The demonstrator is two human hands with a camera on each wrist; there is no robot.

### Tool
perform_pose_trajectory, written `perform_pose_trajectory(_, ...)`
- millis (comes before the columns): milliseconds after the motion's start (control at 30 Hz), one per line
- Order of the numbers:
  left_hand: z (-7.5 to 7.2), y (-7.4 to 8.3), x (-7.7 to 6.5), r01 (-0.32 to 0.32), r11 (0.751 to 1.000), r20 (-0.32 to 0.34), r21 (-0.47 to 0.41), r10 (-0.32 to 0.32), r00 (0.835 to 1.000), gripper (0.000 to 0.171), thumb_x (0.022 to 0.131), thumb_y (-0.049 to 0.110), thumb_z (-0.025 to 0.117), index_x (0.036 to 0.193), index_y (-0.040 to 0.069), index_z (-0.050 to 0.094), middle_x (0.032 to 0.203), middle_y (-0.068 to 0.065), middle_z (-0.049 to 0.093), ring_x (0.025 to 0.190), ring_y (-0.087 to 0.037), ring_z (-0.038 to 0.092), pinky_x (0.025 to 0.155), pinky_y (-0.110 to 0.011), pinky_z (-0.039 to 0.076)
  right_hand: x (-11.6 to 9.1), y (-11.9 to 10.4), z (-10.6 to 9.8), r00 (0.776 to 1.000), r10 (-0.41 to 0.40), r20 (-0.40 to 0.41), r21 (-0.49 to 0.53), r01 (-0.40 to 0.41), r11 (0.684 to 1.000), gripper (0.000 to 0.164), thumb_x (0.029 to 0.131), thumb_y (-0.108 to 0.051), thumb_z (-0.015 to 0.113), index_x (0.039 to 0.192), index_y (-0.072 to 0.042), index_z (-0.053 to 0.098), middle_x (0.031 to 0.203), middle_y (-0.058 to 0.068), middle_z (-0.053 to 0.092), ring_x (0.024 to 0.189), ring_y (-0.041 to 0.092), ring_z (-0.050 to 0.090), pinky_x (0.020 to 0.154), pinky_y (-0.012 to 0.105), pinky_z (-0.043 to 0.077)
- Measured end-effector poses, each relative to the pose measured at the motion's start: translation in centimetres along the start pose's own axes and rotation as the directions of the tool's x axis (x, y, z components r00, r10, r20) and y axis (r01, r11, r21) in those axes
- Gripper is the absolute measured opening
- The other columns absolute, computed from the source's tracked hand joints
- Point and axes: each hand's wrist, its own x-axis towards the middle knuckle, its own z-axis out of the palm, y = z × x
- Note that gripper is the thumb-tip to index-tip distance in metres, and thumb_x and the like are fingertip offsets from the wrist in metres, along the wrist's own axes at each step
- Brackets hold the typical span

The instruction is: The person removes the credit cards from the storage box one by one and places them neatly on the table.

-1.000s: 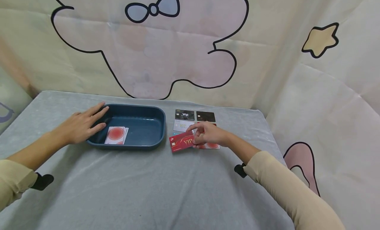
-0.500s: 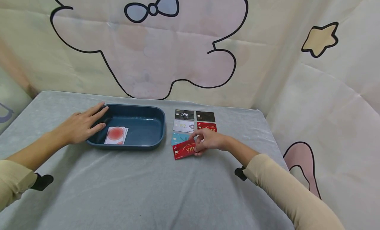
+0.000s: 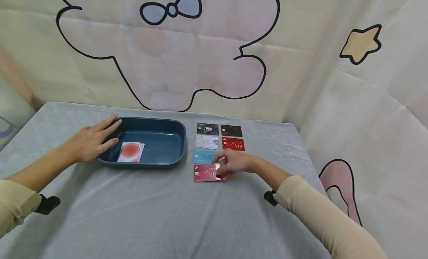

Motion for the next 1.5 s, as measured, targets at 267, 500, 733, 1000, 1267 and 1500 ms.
perform_pose_trajectory(267, 0.0, 0.0, 0.0, 0.001, 1.0, 0.003, -0.002, -0.001, 1.0, 0.07, 0.102, 0.04, 0.047, 0.157, 0.003, 0.023, 0.163, -0.023, 0.014, 0.144, -0.046, 0.025, 0.104, -0.074, 0.028, -0.3, -0.5, 0.5, 0.999, -0.002, -0.045, -0.122, -0.004, 0.992, 0.037, 0.092, -0.012, 0.07, 0.127, -0.003, 0.058, 0.102, 0.011, 0.065, 0.087, 0.023, 0.069, 0.077, 0.034, 0.06)
perform_pose_trajectory(500, 0.1, 0.0, 0.1, 0.007, 1.0, 0.007, 0.004, -0.007, 1.0, 0.07, 0.103, 0.041, 0.046, 0.157, 0.004, 0.023, 0.164, -0.021, 0.013, 0.145, -0.045, 0.025, 0.104, -0.074, 0.028, -0.5, -1.1, 0.3, 1.0, 0.019, 0.002, -0.116, -0.019, 0.993, 0.035, 0.096, -0.014, 0.065, 0.128, -0.001, 0.057, 0.101, 0.011, 0.069, 0.086, 0.028, 0.071, 0.082, 0.038, 0.059)
perform_pose_trajectory(733, 0.1, -0.1, -0.1, 0.005, 1.0, 0.005, -0.003, -0.005, 1.0, 0.07, 0.103, 0.041, 0.047, 0.157, 0.004, 0.023, 0.164, -0.021, 0.013, 0.145, -0.044, 0.024, 0.104, -0.074, 0.027, -0.2, -1.3, 0.3, 0.999, 0.023, 0.025, -0.173, -0.018, 0.985, 0.039, 0.096, -0.019, 0.066, 0.13, -0.002, 0.056, 0.106, 0.008, 0.068, 0.088, 0.024, 0.07, 0.084, 0.036, 0.058)
perform_pose_trajectory(1000, 0.2, -0.1, -0.1, -0.003, 1.0, -0.002, 0.003, 0.003, 1.0, 0.069, 0.103, 0.041, 0.046, 0.158, 0.005, 0.023, 0.164, -0.021, 0.013, 0.146, -0.043, 0.024, 0.104, -0.073, 0.028, -0.2, -1.8, 0.0, 0.999, 0.022, 0.037, -0.292, -0.01, 0.956, 0.04, 0.095, -0.02, 0.067, 0.13, -0.004, 0.058, 0.109, 0.007, 0.066, 0.092, 0.023, 0.066, 0.084, 0.035, 0.057)
perform_pose_trajectory(1267, 0.1, -0.1, 0.0, -0.007, 1.0, -0.004, 0.0, 0.007, 1.0, 0.069, 0.103, 0.04, 0.046, 0.157, 0.004, 0.023, 0.164, -0.021, 0.013, 0.146, -0.044, 0.024, 0.104, -0.073, 0.028, -0.7, -3.7, -1.4, 0.999, -0.045, -0.019, -0.393, 0.034, 0.919, 0.04, 0.096, -0.019, 0.063, 0.131, -0.002, 0.056, 0.102, 0.011, 0.068, 0.09, 0.026, 0.066, 0.084, 0.038, 0.055)
perform_pose_trajectory(1500, 0.0, -0.1, 0.0, -0.01, 1.0, -0.006, 0.001, 0.01, 1.0, 0.069, 0.103, 0.041, 0.046, 0.157, 0.004, 0.024, 0.164, -0.022, 0.014, 0.145, -0.044, 0.025, 0.104, -0.073, 0.029, -0.2, -6.2, -2.4, 0.98, -0.175, -0.1, -0.39, 0.123, 0.912, 0.041, 0.098, -0.018, 0.061, 0.133, 0.002, 0.055, 0.113, 0.021, 0.066, 0.094, 0.027, 0.069, 0.088, 0.04, 0.057)
